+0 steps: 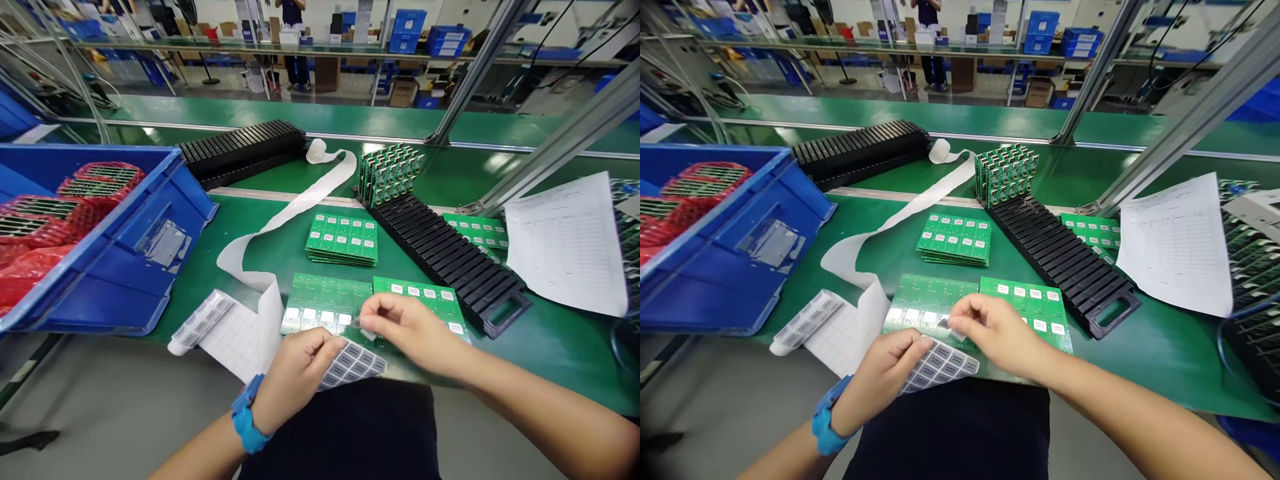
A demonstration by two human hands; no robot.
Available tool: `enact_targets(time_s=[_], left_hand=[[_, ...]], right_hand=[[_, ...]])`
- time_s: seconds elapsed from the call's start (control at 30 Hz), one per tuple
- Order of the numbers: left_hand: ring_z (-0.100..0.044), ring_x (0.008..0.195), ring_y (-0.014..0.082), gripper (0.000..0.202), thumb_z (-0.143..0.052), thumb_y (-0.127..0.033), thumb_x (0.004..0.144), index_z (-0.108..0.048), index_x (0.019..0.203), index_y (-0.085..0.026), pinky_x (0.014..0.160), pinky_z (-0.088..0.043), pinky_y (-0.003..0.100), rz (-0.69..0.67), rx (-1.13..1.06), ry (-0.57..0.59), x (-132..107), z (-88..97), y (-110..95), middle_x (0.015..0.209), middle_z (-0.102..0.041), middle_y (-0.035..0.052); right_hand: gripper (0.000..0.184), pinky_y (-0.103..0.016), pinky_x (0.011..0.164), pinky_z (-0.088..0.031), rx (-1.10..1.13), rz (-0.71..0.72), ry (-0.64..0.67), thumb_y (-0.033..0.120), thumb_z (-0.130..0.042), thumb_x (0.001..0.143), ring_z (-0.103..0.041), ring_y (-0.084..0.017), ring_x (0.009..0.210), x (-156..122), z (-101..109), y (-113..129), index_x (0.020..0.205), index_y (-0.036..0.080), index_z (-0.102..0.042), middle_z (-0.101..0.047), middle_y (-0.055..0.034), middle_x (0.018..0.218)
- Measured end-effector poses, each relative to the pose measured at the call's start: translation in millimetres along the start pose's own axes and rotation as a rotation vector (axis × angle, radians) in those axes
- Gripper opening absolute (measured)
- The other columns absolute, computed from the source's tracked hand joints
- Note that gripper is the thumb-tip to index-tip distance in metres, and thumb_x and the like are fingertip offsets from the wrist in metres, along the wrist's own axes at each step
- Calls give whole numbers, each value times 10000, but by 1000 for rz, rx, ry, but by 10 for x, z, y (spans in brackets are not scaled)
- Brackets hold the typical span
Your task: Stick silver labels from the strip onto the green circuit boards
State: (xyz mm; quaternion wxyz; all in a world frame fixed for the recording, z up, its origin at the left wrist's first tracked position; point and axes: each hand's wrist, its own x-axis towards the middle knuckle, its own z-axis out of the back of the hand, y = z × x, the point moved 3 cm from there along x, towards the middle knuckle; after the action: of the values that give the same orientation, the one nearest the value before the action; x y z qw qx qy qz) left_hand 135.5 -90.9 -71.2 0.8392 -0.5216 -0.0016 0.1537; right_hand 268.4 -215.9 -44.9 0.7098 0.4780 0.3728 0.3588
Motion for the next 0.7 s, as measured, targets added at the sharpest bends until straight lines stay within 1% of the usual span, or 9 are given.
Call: enact_targets(time_s=[0.07, 0.13, 0.17, 0.23, 0.33, 0.4, 0.47, 0.57, 0.7], left_hand=[[-366, 564, 68, 434, -373, -444, 899, -416, 631, -105, 531, -290, 205, -10, 27, -22, -32, 17, 40, 593, -404, 13], [-377, 569, 71, 433, -366, -441, 902, -432, 638, -105, 534, -298, 205, -5, 28, -16, -58, 25, 69, 597, -410, 17], [-386, 571, 74, 433, -358, -440, 905, -451, 646, -106, 536, -304, 206, -3, 31, -1, -69, 23, 77, 600, -420, 20], [-427, 595, 82, 423, -352, -430, 911, -509, 687, -107, 557, -330, 207, -13, 42, 32, -89, 15, 79, 631, -472, 30], [-521, 726, 93, 354, -373, -383, 914, -588, 802, -125, 649, -394, 195, -64, 34, 63, -117, 0, 51, 788, -580, 36], [-551, 866, 86, 292, -393, -341, 914, -607, 856, -152, 745, -415, 172, -104, 0, 78, -136, -6, 24, 933, -605, 13], [-546, 954, 79, 265, -403, -319, 913, -615, 870, -167, 803, -417, 154, -118, -27, 95, -151, -9, 9, 1004, -602, -7], [-542, 977, 78, 265, -408, -325, 912, -625, 885, -176, 818, -421, 152, -93, -28, 100, -163, -4, 23, 1022, -600, -14], [-549, 953, 82, 270, -403, -324, 916, -631, 1011, -215, 800, -425, 166, -78, -26, 69, -174, 24, 87, 1011, -603, -22]], right_hand=[[256, -217, 637, -385, -57, -32, -32, 369, -510, 854, -474, -96, 706, 91, 256, -59, 826, 117, -548, -534, -20, 765], [297, -228, 623, -374, -213, -91, -76, 407, -522, 829, -465, -106, 698, 212, 551, -138, 830, 112, -553, -536, -23, 763], [288, -234, 619, -368, -317, -175, -52, 393, -509, 835, -463, -107, 688, 272, 672, -192, 839, 109, -561, -540, -25, 768], [264, -233, 614, -362, -450, -264, 46, 365, -509, 834, -456, -105, 675, 375, 821, -261, 830, 107, -565, -543, -25, 772], [238, -224, 585, -350, -546, -327, 157, 337, -515, 834, -444, -97, 646, 458, 833, -289, 825, 107, -578, -541, -18, 752], [225, -220, 580, -350, -555, -331, 168, 319, -520, 830, -455, -99, 652, 483, 772, -278, 826, 105, -589, -550, -22, 754], [217, -221, 593, -358, -556, -318, 161, 306, -518, 829, -470, -105, 669, 502, 720, -272, 828, 104, -597, -560, -28, 763], [210, -230, 595, -365, -562, -295, 145, 300, -516, 827, -479, -112, 666, 533, 705, -305, 815, 110, -604, -563, -29, 750], [215, -243, 580, -373, -597, -250, 118, 330, -527, 811, -479, -119, 647, 531, 704, -378, 811, 128, -599, -561, -23, 731]])
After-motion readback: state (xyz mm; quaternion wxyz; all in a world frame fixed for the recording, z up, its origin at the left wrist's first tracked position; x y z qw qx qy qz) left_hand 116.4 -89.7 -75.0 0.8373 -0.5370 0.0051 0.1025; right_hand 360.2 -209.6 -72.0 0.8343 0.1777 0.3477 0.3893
